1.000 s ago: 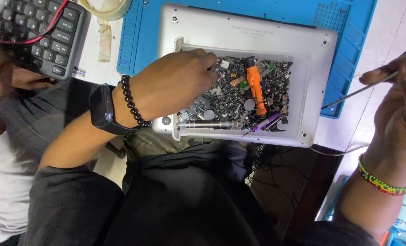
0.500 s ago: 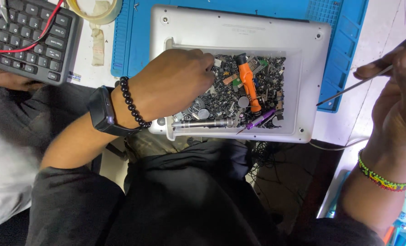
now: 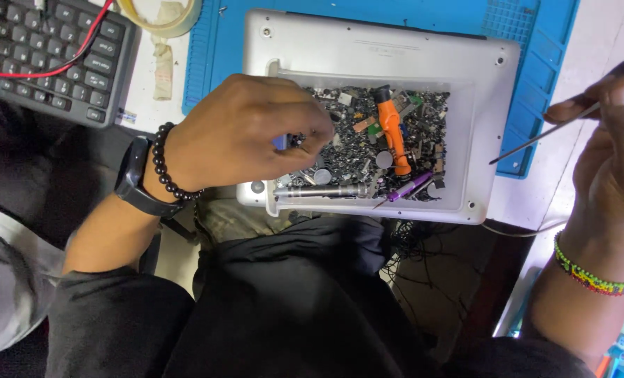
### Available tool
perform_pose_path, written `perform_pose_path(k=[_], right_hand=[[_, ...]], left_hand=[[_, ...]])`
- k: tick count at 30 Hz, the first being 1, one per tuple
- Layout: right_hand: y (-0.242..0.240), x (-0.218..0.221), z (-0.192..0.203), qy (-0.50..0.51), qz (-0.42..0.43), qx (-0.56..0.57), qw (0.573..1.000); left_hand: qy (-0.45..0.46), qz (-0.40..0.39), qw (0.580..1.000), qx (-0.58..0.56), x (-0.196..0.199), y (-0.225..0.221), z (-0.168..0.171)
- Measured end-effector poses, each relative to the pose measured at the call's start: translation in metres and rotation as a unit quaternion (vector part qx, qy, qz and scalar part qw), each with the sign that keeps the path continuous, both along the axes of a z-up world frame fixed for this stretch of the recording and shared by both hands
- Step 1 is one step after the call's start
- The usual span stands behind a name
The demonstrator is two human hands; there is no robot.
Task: The person holds a screwdriver and pokes through shredded electronic debris collected inside a white laptop bottom case on the workbench. They lift out a round fan-like part, turn it over in their hand, and continue scraping and stirring the debris with the screwdriver, at one point touching their smartwatch.
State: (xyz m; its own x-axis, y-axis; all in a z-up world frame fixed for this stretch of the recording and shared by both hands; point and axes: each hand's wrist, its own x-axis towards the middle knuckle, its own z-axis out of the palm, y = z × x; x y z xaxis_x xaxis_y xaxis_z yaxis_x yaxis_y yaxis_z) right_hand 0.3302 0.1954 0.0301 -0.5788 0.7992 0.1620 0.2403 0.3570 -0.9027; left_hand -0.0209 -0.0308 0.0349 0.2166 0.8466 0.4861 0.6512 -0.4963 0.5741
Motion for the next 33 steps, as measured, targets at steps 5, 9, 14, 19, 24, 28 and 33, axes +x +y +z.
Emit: perform_pose_path(k=[5,9,14,19,24,28,33], right_hand=[[0.002,0.004,-0.005,0.015,-0.019,-0.019,1.0],[0.008,0.015,-0.011,0.008,-0.025,-0.028,0.999],[0.002,0.013,0.0,0.01,-0.003,0.0,1.0],[0.001,0.009,0.0,0.028,-0.019,-0.024,0.999],[0.008,0.007,-0.001,-0.006,0.014,0.011,1.0],[0.006,0.008,-0.004,-0.009,0.022,0.017,1.0],[-0.003,-0.004,0.002,-0.001,-0.011,-0.012,1.0]], left_hand=[[-0.035,0.003,0.999,-0.001,-0.006,0.001,-0.001],[-0.002,-0.012,0.999,-0.035,-0.004,0.009,-0.009],[0.108,-0.006,0.991,-0.079,0.003,0.014,-0.017],[0.189,0.057,0.978,-0.067,0.005,0.013,-0.013],[0.201,0.05,0.976,-0.061,0.015,0.004,-0.011],[0.25,0.036,0.965,-0.078,0.016,0.001,-0.032],[0.253,0.032,0.966,-0.048,0.016,0.005,-0.047]])
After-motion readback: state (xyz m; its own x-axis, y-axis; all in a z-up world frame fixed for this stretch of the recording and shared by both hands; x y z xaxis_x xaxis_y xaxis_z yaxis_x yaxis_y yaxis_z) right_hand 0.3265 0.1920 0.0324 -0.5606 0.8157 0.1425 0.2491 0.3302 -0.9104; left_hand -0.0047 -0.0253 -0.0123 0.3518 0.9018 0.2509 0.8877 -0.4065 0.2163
